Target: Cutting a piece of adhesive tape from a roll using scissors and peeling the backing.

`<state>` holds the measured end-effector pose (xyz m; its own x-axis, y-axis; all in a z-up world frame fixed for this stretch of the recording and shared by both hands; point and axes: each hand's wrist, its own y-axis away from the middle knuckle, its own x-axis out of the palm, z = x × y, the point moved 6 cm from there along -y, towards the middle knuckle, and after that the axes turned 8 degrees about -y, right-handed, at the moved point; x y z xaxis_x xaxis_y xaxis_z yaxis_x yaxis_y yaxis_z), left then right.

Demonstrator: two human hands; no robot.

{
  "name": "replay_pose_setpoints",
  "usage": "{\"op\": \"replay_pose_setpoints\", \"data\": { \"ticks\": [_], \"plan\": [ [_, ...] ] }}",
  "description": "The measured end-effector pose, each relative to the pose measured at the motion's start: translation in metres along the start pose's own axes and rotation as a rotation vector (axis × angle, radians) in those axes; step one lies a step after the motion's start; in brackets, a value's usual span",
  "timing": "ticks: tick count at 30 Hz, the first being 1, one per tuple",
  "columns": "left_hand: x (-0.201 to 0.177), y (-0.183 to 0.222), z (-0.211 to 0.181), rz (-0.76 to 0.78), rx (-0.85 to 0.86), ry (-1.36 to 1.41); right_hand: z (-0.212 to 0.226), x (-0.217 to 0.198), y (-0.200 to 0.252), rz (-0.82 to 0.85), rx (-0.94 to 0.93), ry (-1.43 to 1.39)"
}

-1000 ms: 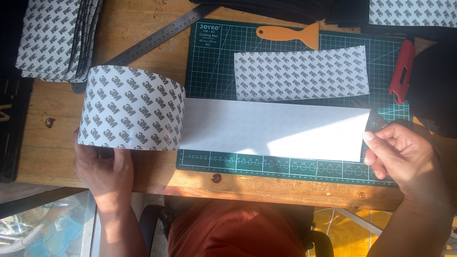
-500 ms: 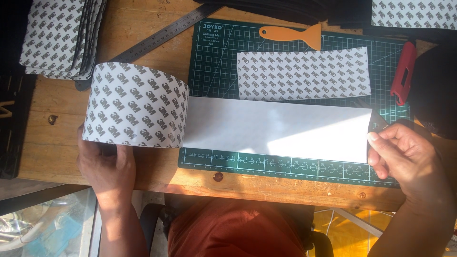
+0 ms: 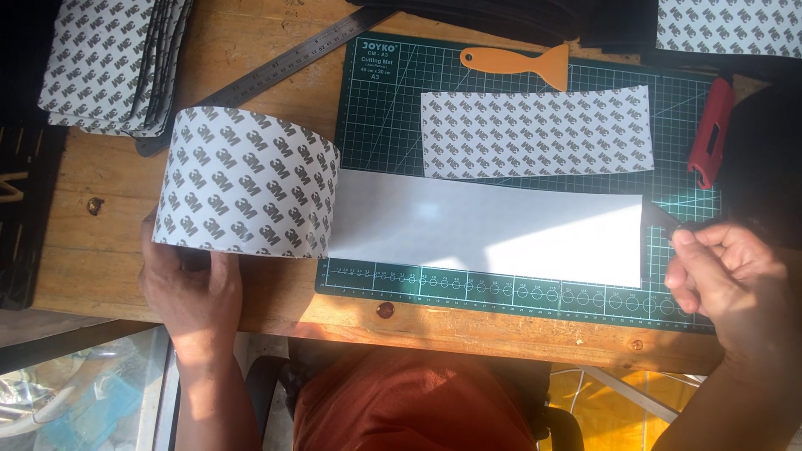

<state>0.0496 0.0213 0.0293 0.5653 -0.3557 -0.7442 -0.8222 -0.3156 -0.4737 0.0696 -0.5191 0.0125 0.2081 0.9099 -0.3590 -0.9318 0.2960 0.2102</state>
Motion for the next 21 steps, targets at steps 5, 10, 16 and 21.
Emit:
{"op": "replay_pose_setpoints", "data": {
  "ticks": [5,10,16,21],
  "plan": [
    [0.002,0.001,0.001,0.011,-0.02,-0.028,0.011,0.007,0.008,0.013,-0.041,0.109],
    [-0.002,-0.001,-0.01,0.0,-0.056,0.085,0.011,0.008,0.01,-0.033,-0.101,0.149],
    [-0.001,-0.001,-0.007,0.0,-0.017,0.05,0.013,0.014,0.01,-0.001,-0.102,0.154],
    [-0.001,0.001,-0.007,0.003,-0.043,0.052,0.001,0.011,0.007,-0.015,-0.093,0.097]
  ]
}}
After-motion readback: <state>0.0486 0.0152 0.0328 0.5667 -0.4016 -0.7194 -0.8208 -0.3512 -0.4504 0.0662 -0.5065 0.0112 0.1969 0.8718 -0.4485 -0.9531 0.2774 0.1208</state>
